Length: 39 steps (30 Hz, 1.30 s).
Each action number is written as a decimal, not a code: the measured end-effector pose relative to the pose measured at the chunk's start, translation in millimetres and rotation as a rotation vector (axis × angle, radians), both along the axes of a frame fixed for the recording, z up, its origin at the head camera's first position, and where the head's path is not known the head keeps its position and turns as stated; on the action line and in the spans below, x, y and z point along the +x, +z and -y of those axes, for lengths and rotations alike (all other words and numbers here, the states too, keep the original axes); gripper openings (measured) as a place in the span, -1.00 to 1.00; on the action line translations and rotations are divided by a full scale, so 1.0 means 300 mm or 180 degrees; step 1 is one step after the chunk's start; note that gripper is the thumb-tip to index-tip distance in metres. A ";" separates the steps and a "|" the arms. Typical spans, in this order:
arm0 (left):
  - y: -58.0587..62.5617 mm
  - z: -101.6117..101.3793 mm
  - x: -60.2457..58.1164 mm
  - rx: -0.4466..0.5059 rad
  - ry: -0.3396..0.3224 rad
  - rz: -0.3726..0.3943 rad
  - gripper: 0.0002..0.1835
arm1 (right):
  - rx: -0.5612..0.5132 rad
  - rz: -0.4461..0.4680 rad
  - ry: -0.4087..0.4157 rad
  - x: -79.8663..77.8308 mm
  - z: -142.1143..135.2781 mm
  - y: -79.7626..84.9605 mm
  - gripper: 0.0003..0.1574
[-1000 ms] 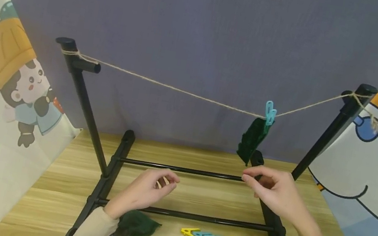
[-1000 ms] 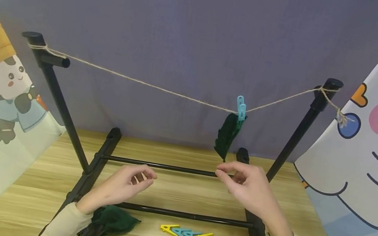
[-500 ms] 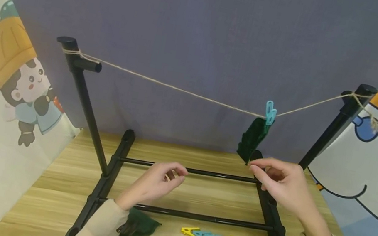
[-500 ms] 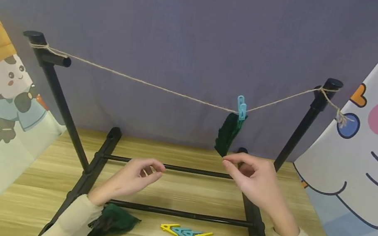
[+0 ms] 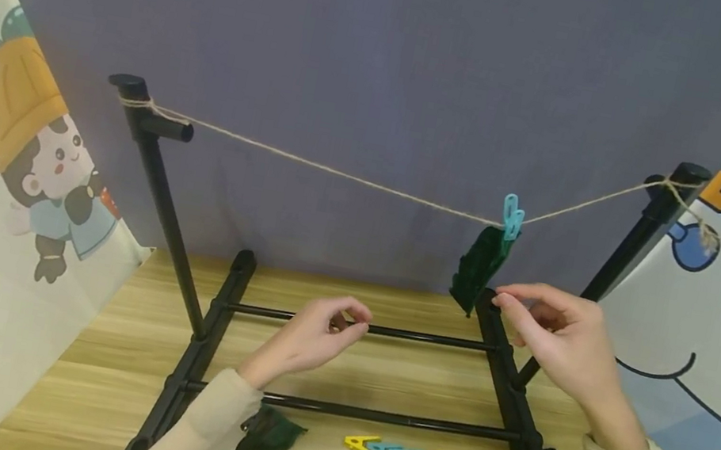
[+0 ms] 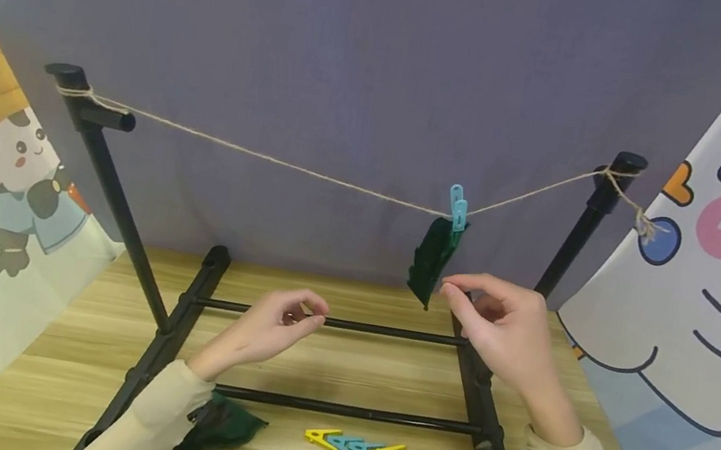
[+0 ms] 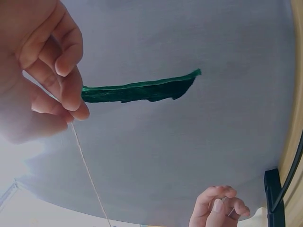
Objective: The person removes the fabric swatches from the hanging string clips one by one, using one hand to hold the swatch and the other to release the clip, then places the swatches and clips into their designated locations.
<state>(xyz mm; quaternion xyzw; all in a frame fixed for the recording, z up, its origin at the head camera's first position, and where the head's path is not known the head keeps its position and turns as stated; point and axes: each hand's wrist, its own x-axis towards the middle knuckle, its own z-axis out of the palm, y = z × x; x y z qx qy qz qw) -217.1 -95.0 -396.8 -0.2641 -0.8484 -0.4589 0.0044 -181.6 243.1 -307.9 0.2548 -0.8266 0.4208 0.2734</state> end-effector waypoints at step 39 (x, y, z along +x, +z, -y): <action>0.162 -0.244 -0.095 0.0512 -0.0169 -0.0236 -0.72 | -0.0701 -0.0660 -0.0204 -0.057 0.043 0.159 -0.70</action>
